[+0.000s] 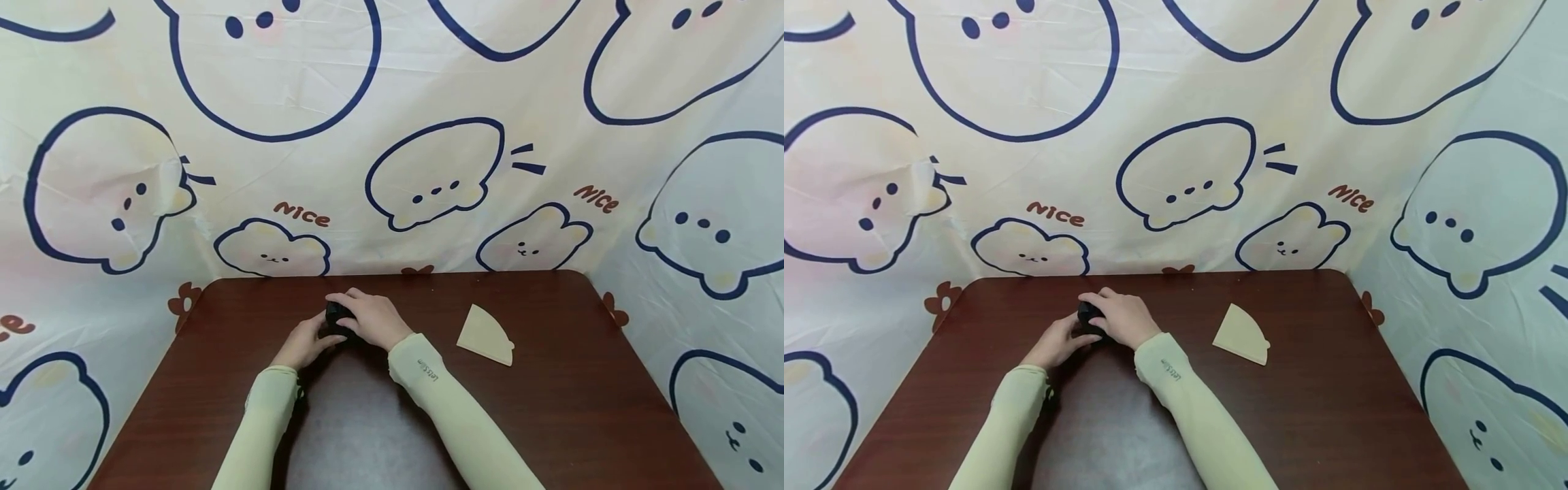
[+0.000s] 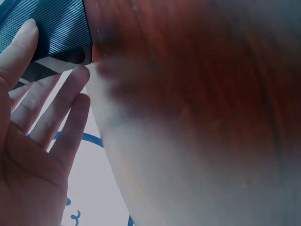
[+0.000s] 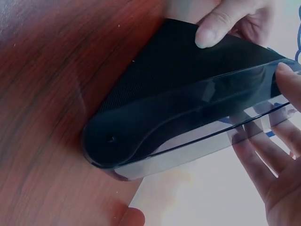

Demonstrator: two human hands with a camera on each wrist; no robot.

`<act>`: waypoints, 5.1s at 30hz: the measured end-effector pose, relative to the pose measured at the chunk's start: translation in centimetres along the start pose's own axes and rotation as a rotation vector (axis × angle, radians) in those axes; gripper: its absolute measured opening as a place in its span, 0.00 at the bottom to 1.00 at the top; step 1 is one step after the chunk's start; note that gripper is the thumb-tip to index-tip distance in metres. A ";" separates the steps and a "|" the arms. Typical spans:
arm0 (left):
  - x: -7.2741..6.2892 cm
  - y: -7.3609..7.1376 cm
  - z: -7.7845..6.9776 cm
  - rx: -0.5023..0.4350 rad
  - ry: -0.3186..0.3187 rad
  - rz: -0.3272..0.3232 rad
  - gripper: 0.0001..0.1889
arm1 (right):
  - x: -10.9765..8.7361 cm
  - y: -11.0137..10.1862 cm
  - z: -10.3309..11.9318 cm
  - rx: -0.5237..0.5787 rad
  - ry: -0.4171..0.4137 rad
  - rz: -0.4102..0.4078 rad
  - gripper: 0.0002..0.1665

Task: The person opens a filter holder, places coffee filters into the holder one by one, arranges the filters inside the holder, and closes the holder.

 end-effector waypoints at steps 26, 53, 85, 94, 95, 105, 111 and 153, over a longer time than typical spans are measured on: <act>0.6 -0.2 0.4 -0.001 -0.044 0.027 0.31 | -2.8 -3.4 -4.6 0.295 0.141 -0.063 0.33; 0.2 0.1 0.7 -0.004 -0.075 0.046 0.42 | -9.0 -4.3 -11.6 0.596 0.294 -0.264 0.17; 0.3 0.2 0.7 -0.009 -0.074 0.061 0.38 | -11.8 -5.0 -13.8 0.591 0.342 -0.217 0.20; 0.2 0.1 0.6 0.003 -0.056 0.063 0.43 | -14.4 -6.1 -18.3 0.430 0.493 -0.256 0.26; 0.2 0.1 0.5 -0.001 -0.052 0.062 0.42 | -14.8 -6.2 -18.8 0.405 0.519 -0.258 0.25; 0.3 0.0 0.5 -0.009 -0.029 0.045 0.33 | -17.2 -4.7 -22.1 0.279 0.719 -0.107 0.33; 0.3 0.1 0.6 -0.020 -0.043 0.051 0.35 | -17.8 -3.0 -23.0 0.273 0.788 0.020 0.47; 0.2 0.3 0.7 0.002 -0.031 0.048 0.39 | -17.8 -2.5 -23.1 0.209 0.827 -0.021 0.46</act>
Point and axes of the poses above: each hand's wrist, its own x-axis towards the middle knuckle, its own y-axis out of the palm, z = x × y, the point moved 5 cm from there along x, towards the middle knuckle, and after that the axes turned 1 degree about -x, right-handed, at the moved point
